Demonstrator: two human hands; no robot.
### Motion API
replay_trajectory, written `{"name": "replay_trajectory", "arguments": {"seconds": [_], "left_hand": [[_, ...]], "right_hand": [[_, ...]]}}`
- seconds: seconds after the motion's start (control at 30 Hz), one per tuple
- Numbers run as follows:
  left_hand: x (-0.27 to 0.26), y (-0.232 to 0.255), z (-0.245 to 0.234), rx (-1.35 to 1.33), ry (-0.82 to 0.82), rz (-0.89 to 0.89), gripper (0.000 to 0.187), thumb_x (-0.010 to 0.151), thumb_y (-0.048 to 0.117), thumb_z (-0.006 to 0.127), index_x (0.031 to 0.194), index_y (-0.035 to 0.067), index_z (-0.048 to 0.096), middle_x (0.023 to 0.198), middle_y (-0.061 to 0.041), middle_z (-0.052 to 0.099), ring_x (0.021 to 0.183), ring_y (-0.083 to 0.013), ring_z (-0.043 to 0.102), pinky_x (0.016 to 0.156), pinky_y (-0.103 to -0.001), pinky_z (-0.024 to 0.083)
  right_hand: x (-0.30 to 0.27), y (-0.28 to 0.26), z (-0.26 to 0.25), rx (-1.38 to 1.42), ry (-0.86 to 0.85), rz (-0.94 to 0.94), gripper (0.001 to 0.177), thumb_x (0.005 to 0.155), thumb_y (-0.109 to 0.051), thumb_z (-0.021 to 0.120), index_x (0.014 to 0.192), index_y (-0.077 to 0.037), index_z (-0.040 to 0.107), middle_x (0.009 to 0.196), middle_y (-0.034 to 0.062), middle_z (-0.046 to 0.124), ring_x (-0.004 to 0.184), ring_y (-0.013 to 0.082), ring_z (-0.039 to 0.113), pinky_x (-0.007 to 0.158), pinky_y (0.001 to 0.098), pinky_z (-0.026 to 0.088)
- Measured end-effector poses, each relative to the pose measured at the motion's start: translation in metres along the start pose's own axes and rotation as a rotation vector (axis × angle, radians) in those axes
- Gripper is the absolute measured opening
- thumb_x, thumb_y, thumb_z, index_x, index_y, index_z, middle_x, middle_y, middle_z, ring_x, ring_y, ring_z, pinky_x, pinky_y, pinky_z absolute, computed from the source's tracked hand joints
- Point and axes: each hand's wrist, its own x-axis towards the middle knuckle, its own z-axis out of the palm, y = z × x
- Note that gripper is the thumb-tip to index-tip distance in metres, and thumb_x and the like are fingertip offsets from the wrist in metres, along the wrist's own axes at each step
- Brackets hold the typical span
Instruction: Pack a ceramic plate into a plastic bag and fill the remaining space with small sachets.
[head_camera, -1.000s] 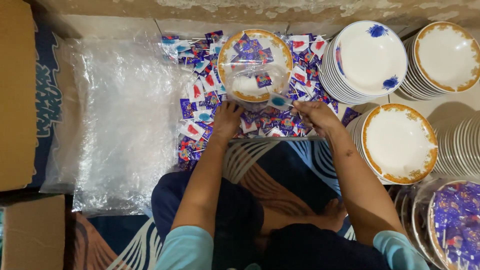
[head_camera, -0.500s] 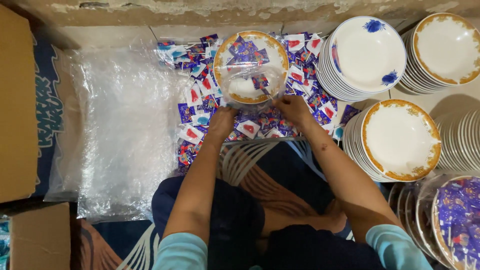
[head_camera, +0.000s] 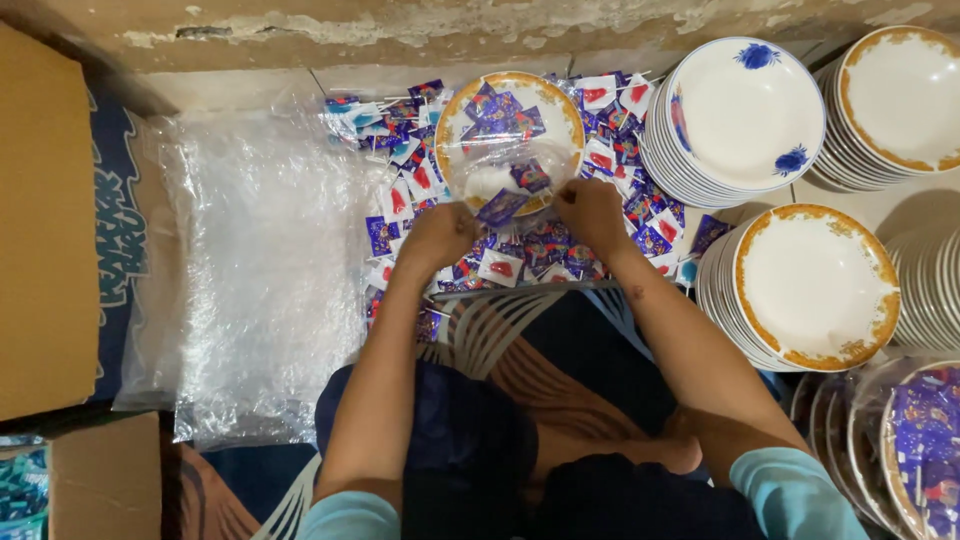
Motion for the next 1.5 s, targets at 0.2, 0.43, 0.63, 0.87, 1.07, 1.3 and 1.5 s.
{"name": "replay_trajectory", "arguments": {"seconds": [0.2, 0.43, 0.63, 0.87, 1.07, 1.3, 1.5], "left_hand": [[0.079, 0.01, 0.056, -0.004, 0.183, -0.097, 0.025, 0.092, 0.025, 0.06, 0.104, 0.005, 0.069, 0.096, -0.025, 0.073, 0.1, -0.0507, 0.071, 0.082, -0.06, 0.058], [0.138, -0.002, 0.065, -0.022, 0.422, -0.098, 0.011, 0.098, 0.009, 0.054, 0.106, 0.004, 0.06, 0.097, -0.021, 0.071, 0.103, -0.0457, 0.07, 0.091, -0.058, 0.057], [0.154, -0.035, 0.061, 0.047, 0.375, 0.151, 0.029, 0.093, 0.008, 0.067, 0.121, 0.01, 0.068, 0.107, -0.015, 0.071, 0.11, -0.0388, 0.068, 0.097, -0.052, 0.055], [0.036, -0.043, 0.038, 0.085, 0.221, 0.262, 0.023, 0.095, 0.014, 0.056, 0.108, 0.017, 0.075, 0.101, -0.014, 0.072, 0.102, -0.0408, 0.071, 0.088, -0.056, 0.057], [0.037, -0.072, 0.103, 0.389, 0.221, 0.222, 0.021, 0.088, 0.011, 0.065, 0.103, 0.016, 0.079, 0.11, -0.015, 0.065, 0.107, -0.0394, 0.064, 0.08, -0.051, 0.062], [0.038, -0.091, 0.108, 0.438, 0.383, 0.275, 0.021, 0.092, 0.011, 0.061, 0.094, 0.014, 0.081, 0.1, -0.012, 0.072, 0.098, -0.0338, 0.067, 0.075, -0.044, 0.063], [0.049, -0.119, 0.076, 0.312, 0.091, -0.068, 0.026, 0.089, 0.019, 0.063, 0.104, 0.033, 0.079, 0.102, -0.008, 0.075, 0.105, -0.0355, 0.071, 0.086, -0.053, 0.06]], "right_hand": [[-0.002, -0.031, -0.013, -0.13, -0.006, -0.128, 0.027, 0.089, -0.027, 0.064, 0.106, -0.009, 0.075, 0.092, 0.017, 0.074, 0.091, 0.0411, 0.073, 0.082, 0.0547, 0.058], [0.019, -0.02, 0.008, -0.137, 0.126, -0.265, 0.02, 0.096, -0.019, 0.058, 0.104, -0.009, 0.073, 0.091, 0.0143, 0.071, 0.087, 0.0399, 0.073, 0.075, 0.0513, 0.058], [0.006, -0.026, -0.018, 0.051, 0.12, -0.249, 0.025, 0.098, -0.019, 0.06, 0.12, -0.017, 0.071, 0.108, 0.0111, 0.072, 0.099, 0.0393, 0.071, 0.082, 0.0523, 0.058], [-0.049, 0.027, 0.004, 0.074, -0.217, -0.122, 0.024, 0.091, -0.022, 0.066, 0.111, -0.016, 0.078, 0.107, 0.0139, 0.078, 0.101, 0.0415, 0.072, 0.09, 0.0558, 0.056], [-0.072, 0.043, 0.042, -0.328, -0.075, -0.496, 0.018, 0.086, -0.035, 0.066, 0.098, -0.026, 0.077, 0.103, 0.0003, 0.074, 0.093, 0.0274, 0.074, 0.076, 0.0406, 0.063], [-0.075, 0.07, 0.051, -0.405, 0.068, -0.608, 0.018, 0.092, -0.024, 0.059, 0.107, -0.015, 0.066, 0.108, 0.0043, 0.06, 0.101, 0.031, 0.069, 0.069, 0.0426, 0.063], [-0.072, 0.079, 0.002, -0.197, -0.209, -0.324, 0.024, 0.09, -0.024, 0.064, 0.108, -0.007, 0.062, 0.106, 0.017, 0.061, 0.103, 0.0431, 0.067, 0.086, 0.0528, 0.057]]}}
